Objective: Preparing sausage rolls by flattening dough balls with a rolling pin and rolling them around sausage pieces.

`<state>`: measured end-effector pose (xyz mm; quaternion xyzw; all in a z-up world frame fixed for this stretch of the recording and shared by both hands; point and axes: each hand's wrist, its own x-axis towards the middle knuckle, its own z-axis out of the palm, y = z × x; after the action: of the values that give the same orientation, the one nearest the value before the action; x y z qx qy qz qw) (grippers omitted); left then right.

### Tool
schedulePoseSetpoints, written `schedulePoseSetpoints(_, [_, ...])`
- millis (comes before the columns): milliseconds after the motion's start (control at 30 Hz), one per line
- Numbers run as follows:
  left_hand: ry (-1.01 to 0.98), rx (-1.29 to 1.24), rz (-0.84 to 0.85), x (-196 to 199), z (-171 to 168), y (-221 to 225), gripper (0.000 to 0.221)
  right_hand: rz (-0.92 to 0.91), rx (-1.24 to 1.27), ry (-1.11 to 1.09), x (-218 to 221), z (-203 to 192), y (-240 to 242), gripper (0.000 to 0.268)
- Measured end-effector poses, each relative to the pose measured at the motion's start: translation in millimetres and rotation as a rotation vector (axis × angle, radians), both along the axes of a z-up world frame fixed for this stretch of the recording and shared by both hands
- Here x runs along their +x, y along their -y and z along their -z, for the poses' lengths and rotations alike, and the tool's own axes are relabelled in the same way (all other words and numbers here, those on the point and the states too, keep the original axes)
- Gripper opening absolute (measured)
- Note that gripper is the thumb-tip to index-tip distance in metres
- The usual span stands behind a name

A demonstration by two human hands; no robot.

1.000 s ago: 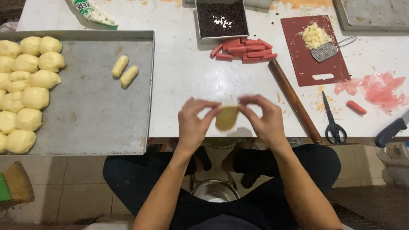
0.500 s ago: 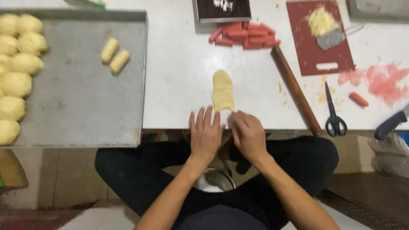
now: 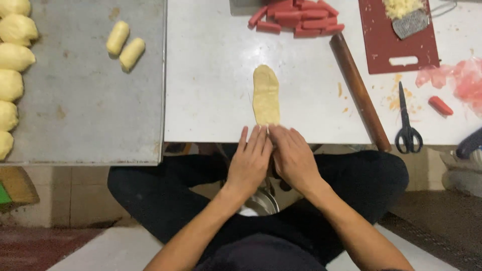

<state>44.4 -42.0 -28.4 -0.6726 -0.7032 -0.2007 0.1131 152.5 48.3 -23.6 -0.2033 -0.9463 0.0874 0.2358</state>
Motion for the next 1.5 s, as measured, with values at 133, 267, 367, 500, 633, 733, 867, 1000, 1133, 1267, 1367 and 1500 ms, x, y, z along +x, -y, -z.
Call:
schedulePoseSetpoints(133, [0.071,-0.012,0.009,-1,-7,-8,0.028,0.004,-0.007,0.006,-10,-16,3,0.047])
schedulePoseSetpoints(267, [0.077,0.057,0.061,-9,-2,-1,0.025,0.000,-0.011,0.010,8,-2,-4,0.043])
schedulePoseSetpoints(367, [0.140,0.130,0.084,-16,-3,-1,0.024,0.085,-0.010,-0.026,11,-8,-4,0.044])
schedulePoseSetpoints(500, [0.122,0.127,0.056,-23,13,-4,0.025,0.071,0.007,0.017,11,-7,-4,0.039])
schedulePoseSetpoints(633, [0.141,0.106,0.090,-25,16,-10,0.030,0.026,0.083,0.020,-5,-12,3,0.042])
schedulePoseSetpoints(733, [0.623,0.107,-0.152,-42,26,-16,0.034,0.197,-0.362,-0.056,4,-15,-11,0.013])
schedulePoseSetpoints(867, [0.657,0.201,-0.309,-83,-14,-81,0.021,0.360,-0.571,-0.227,-43,-6,-82,0.024])
schedulePoseSetpoints(1000, [0.646,-0.056,-0.372,-97,-10,-120,0.021,0.363,-0.321,-0.124,-84,13,-113,0.019])
schedulePoseSetpoints(1133, [0.892,-0.133,-0.278,-97,-33,-114,0.012,0.352,-0.754,-0.323,-89,19,-113,0.018])
schedulePoseSetpoints(1267, [0.969,-0.065,-0.260,-98,-24,-115,0.013,0.352,-0.790,-0.478,-87,7,-117,0.022])
schedulePoseSetpoints(1367, [0.792,-0.027,-0.263,-101,-4,-124,0.002,0.353,-0.572,-0.360,-94,6,-121,0.015])
schedulePoseSetpoints(1500, [0.469,-0.107,-0.169,-85,-35,-107,0.041,0.380,-0.502,-0.348,-95,4,-128,0.012])
